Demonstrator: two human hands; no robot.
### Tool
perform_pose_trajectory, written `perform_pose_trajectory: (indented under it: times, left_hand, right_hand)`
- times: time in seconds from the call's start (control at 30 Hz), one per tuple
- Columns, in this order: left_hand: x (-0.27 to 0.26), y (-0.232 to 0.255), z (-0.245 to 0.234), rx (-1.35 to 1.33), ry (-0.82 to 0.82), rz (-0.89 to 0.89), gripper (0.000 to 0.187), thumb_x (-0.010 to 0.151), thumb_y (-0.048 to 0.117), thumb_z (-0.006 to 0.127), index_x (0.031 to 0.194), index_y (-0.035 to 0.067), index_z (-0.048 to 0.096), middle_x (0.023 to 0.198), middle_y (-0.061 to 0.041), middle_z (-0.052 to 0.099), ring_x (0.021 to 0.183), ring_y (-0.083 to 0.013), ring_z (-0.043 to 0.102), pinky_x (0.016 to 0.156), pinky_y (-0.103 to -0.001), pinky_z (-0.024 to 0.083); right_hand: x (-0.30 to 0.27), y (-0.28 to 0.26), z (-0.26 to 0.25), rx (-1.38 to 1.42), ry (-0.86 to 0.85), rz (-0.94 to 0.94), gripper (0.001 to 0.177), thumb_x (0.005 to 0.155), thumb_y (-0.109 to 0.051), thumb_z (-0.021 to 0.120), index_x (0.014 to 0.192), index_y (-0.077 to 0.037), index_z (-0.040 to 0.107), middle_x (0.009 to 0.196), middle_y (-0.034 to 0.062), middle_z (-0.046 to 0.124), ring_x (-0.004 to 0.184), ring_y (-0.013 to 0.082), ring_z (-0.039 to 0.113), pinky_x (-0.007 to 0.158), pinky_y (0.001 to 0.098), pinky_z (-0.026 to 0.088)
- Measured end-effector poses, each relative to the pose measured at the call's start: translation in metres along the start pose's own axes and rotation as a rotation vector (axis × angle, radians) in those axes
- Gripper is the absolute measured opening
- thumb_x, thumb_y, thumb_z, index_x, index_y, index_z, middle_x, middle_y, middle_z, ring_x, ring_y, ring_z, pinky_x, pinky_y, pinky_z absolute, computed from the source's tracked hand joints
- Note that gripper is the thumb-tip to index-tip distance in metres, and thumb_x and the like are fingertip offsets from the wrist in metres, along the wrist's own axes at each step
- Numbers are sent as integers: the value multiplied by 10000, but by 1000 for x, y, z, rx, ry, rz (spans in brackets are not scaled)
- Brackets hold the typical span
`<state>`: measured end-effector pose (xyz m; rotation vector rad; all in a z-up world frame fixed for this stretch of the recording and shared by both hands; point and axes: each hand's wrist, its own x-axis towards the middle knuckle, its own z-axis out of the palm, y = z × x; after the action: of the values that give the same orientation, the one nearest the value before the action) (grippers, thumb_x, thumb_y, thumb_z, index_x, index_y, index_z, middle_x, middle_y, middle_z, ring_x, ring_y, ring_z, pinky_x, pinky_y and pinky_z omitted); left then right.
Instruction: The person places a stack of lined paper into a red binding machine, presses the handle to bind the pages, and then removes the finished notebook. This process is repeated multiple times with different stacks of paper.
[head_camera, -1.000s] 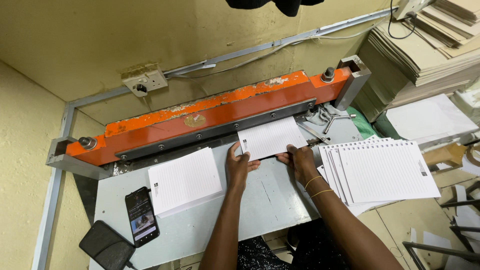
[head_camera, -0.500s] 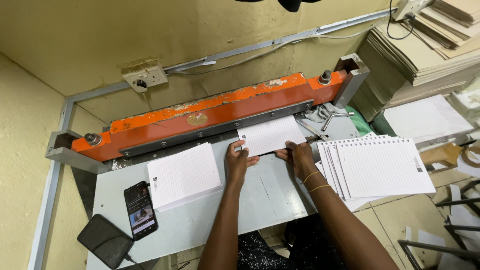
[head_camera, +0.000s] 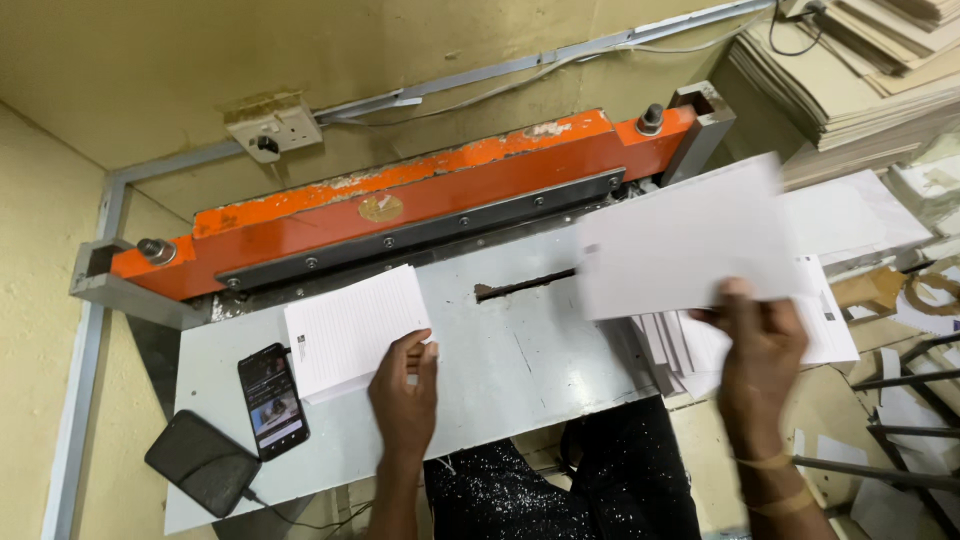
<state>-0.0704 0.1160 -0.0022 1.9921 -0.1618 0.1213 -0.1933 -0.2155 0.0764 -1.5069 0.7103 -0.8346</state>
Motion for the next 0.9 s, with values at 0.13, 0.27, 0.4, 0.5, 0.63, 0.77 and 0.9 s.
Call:
perform_pose_trajectory:
  times: [0.13,0.27,0.4,0.5,0.63,0.77,0.9]
  left_hand:
    - [2,-33,-59,584,55,480,142,980,144,784,1122,151,783,1063,-7,740,965,-239,667,825,-392,512]
    - [10,-60,-69,705,26,563,96,982,122,790,1073,116,760,1049,-31,714,981,-230,672,920,-429,533]
    - [17,-68,-70,720,9,642,103,981,67,798,1068,98,751,1005,-15,695,944,-199,655,867,-371,544]
    - [23,-70,-72,658,28,690,120,956,29,825,1037,88,759,966,-10,704,913,-185,653,831,-338,554]
    - [26,-67,-77,622,1,710,119,946,17,837,1008,90,766,939,-15,705,852,-185,653,766,-333,562]
    - [21,-80,-71,642,49,742,199,927,-37,825,1088,74,794,971,-51,736,913,-215,695,811,-352,607]
    - [17,-96,-60,692,116,719,154,988,-31,737,1107,66,749,967,-60,702,959,-227,710,858,-349,634]
  right_hand:
    - [-13,-8,-100,-713,-83,-614,273,1375,169,571,1621,286,595,1234,389,625,1060,457,612,949,485,503]
    - [23,71,-141,-1254,-425,-744,567,1028,-43,608,1572,-195,653,1555,104,739,1190,449,767,1001,580,621]
    - [38,113,-156,-1505,-517,-889,674,877,-553,643,1493,-280,612,1550,-34,707,1283,239,772,1082,392,656]
    - [24,73,-118,-1316,-473,-867,466,948,-457,705,1362,-251,765,1398,-29,805,1179,233,809,953,381,639]
    - [-10,16,-37,-1032,-672,-612,454,957,-426,640,1364,-252,740,1247,-11,813,537,167,733,546,383,629]
    - [-38,1,74,-565,-883,-509,359,1005,-321,632,1270,-126,776,1183,94,847,1012,257,830,839,378,687]
    - [-60,-17,190,-148,-1038,519,629,1038,-435,497,1419,45,638,1287,276,770,1098,356,793,979,451,641]
